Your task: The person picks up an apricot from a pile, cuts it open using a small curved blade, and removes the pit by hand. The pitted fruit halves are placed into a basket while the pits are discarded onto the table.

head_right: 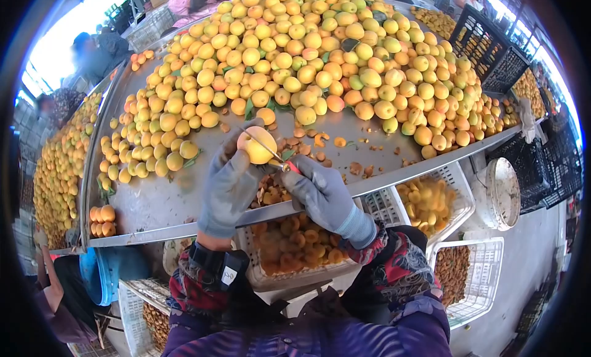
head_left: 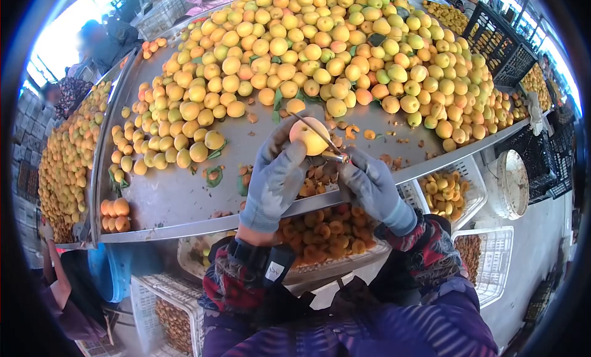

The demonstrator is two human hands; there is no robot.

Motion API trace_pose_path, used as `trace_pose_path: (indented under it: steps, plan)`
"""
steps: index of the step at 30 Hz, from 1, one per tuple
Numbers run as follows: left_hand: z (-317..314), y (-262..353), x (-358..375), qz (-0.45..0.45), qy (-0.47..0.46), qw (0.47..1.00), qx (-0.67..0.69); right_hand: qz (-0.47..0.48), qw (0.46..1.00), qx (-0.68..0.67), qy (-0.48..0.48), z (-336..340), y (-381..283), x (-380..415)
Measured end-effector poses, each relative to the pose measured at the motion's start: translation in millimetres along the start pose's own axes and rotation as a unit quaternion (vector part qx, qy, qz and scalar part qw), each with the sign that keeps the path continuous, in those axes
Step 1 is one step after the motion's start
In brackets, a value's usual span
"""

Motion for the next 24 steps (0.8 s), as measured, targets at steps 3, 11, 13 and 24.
trace_pose_path:
  steps: [3, 11, 13, 24]
  plan:
    - [-2, 0, 1, 0.009, -0.007, 1.0, 0.0, -0.001, 1.0, 0.008, -0.007, 0, 3, 0]
    - [6, 5, 4, -0.012, 0.026, 0.997, -0.075, 0.021, 0.998, 0.047, 0.036, -9, 5, -1]
    - [7, 7, 5, -0.011, 0.023, 0.995, -0.099, 0.041, 0.995, 0.078, 0.044, -10, 14, -2]
    - [-9, -9, -1, -0.008, 0.015, 1.0, 0.01, -0.002, 0.993, 0.068, 0.099, -12, 17, -8]
Point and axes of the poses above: each hand's wrist, its own x-axis away from the middle knuckle, its own z-axis out of the back of the hand, y = z × x, the point moved 6 cm from there along -x, towards the middle knuckle, and after that the axes turned 9 degrees about x, right-handed, at the moved point
